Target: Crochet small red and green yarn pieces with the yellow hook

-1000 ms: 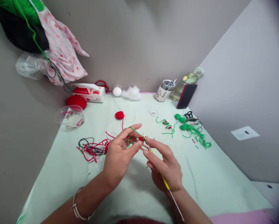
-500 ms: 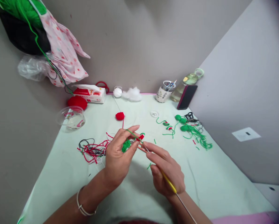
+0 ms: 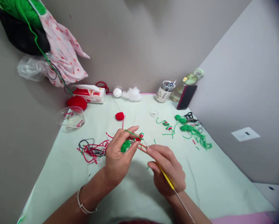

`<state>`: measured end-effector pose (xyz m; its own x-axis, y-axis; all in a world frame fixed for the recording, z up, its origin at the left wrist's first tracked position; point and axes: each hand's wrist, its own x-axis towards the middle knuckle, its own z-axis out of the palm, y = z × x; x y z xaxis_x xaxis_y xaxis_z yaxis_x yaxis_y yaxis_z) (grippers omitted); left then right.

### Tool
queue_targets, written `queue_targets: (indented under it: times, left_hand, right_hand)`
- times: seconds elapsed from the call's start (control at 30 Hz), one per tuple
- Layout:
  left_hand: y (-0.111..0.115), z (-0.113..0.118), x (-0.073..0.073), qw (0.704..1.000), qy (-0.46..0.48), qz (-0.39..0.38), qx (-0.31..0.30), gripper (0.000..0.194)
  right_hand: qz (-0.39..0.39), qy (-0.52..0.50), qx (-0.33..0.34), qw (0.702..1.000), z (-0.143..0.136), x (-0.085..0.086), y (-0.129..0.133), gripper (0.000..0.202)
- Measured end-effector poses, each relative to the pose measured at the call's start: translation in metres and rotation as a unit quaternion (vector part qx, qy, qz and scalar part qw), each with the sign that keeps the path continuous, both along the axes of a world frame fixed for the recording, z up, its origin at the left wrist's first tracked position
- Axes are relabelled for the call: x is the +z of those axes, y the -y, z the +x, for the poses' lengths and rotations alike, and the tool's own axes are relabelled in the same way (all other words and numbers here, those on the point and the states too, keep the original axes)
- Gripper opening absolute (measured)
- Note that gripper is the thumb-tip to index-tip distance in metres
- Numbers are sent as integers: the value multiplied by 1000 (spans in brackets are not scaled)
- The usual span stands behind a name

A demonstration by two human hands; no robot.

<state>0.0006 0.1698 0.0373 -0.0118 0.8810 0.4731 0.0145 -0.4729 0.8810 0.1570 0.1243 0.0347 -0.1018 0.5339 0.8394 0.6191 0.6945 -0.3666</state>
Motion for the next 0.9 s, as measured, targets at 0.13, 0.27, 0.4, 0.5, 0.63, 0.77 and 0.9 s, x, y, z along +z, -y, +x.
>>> queue_targets:
  times: [0.13,0.27,0.4,0.5,0.63,0.77,0.9]
  left_hand:
    - [3,3,0,999,20,-33,-28,39]
    - [6,6,1,992,59,-90,-68,36]
    - [7,8,8,974,105,-169,-111,35]
    - [7,9,14,960,135,-200,-141,32]
    - [7,8,17,958,134,-207,-144,32]
    - [8,7,14,973,100,-185,-94,33]
    - [8,7,10,987,66,-139,-45,33]
  right_hand:
    - [4,-26,2,1000,0,0,-1,28]
    - [-27,-68,4,997,-1,6,-1,19]
    - [-43,-102,-26,994,-4,10,-4,30]
    - [-28,-86,-50,995,-6,8,-7,35]
    - [-12,-59,-56,997,-5,4,-8,39]
    - [20,-10,-50,998,-2,1,-4,41]
    - [40,15,-42,998,-3,-3,-1,39]
